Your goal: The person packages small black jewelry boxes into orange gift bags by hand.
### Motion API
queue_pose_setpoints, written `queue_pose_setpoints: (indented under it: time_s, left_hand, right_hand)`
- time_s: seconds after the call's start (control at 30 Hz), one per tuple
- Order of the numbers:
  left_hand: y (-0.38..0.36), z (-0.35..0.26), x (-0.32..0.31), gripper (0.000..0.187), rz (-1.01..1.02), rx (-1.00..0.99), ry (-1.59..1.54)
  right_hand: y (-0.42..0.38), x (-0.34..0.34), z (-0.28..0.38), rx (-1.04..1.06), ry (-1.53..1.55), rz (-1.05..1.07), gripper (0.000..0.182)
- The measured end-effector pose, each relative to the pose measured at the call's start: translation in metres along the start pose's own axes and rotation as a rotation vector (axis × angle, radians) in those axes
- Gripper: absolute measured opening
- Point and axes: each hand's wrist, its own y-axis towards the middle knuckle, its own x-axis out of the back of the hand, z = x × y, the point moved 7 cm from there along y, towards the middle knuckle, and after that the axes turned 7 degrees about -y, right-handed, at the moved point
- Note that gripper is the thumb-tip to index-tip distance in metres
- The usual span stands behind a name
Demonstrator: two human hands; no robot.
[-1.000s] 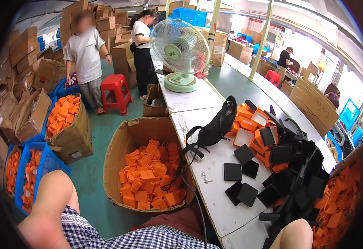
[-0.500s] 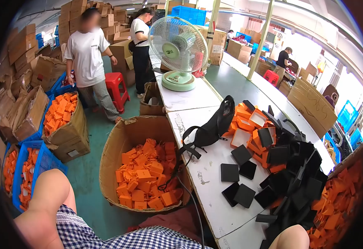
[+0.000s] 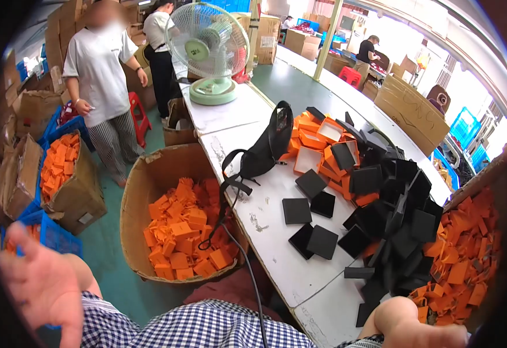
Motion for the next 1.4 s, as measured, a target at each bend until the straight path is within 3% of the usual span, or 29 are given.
queue_pose_setpoints:
  time_s: [0.07, 0.1, 0.13, 0.17, 0.2, 0.33, 0.4, 0.47, 0.57, 0.63, 0.67, 0.7, 0.73, 0.77, 0.8, 0.87, 1.07, 1.4]
  left_hand:
    - [-0.019, 0.034, -0.015, 0.095, 0.209, 0.175, -0.156]
    - [-0.023, 0.048, -0.027, 0.108, 0.344, 0.281, -0.179]
    - [-0.024, 0.063, -0.047, 0.112, 0.542, 0.425, -0.121]
    - [-0.023, 0.072, -0.057, 0.113, 0.556, 0.460, -0.151]
    - [-0.028, 0.086, -0.062, 0.113, 0.547, 0.516, -0.193]
    - [-0.040, 0.159, -0.062, 0.106, 0.373, 0.851, -0.242]
    - [-0.034, 0.201, -0.053, 0.095, 0.324, 0.921, -0.132]
    - [-0.043, 0.236, -0.036, 0.087, 0.167, 1.135, -0.187]
    - [-0.021, 0.212, -0.044, 0.080, 0.144, 1.028, -0.232]
    - [-0.011, 0.184, -0.047, 0.075, 0.136, 0.839, -0.258]
    - [-0.003, 0.169, -0.045, 0.082, 0.046, 0.808, -0.221]
    - [0.010, 0.146, -0.037, 0.087, -0.084, 0.635, -0.325]
    - [0.021, 0.122, -0.029, 0.093, -0.190, 0.440, -0.431]
    - [0.032, 0.096, -0.023, 0.099, -0.263, 0.244, -0.517]
    - [0.041, 0.062, -0.021, 0.075, -0.265, 0.108, -0.401]
    - [0.054, 0.015, -0.018, 0.075, -0.173, -0.080, -0.268]
    - [0.061, -0.016, -0.021, 0.074, -0.099, -0.144, -0.149]
    - [0.057, -0.020, -0.023, 0.072, -0.084, -0.143, -0.114]
  right_hand:
    - [-0.017, 0.000, -0.016, -0.098, 0.080, -0.049, 0.102]
    - [-0.027, -0.001, -0.024, -0.163, 0.155, -0.147, 0.096]
    - [-0.041, -0.002, -0.030, -0.269, 0.164, -0.196, 0.095]
    - [-0.056, -0.004, -0.035, -0.374, 0.179, -0.247, 0.094]
    - [-0.071, -0.003, -0.041, -0.532, 0.125, -0.246, 0.097]
    - [-0.086, -0.021, -0.064, -0.759, 0.071, -0.081, 0.109]
    - [-0.099, -0.025, -0.070, -0.874, 0.078, -0.046, 0.118]
    - [-0.103, -0.023, -0.068, -0.896, 0.050, -0.024, 0.122]
    - [-0.099, -0.020, -0.066, -0.804, 0.058, 0.009, 0.121]
    - [-0.087, -0.010, -0.064, -0.687, 0.015, -0.097, 0.121]
    - [-0.076, -0.002, -0.062, -0.606, 0.019, -0.168, 0.124]
    - [-0.069, 0.010, -0.057, -0.464, 0.021, -0.394, 0.128]
    - [-0.058, 0.011, -0.056, -0.473, 0.020, -0.396, 0.128]
    - [-0.033, 0.014, -0.041, -0.349, -0.039, -0.377, 0.115]
    - [-0.007, 0.018, -0.024, -0.223, -0.096, -0.356, 0.102]
    - [0.023, 0.009, -0.014, -0.063, -0.079, -0.214, 0.101]
    - [0.037, -0.005, -0.013, 0.044, -0.001, -0.075, 0.097]
    - [0.037, -0.008, -0.012, 0.030, 0.002, -0.019, 0.091]
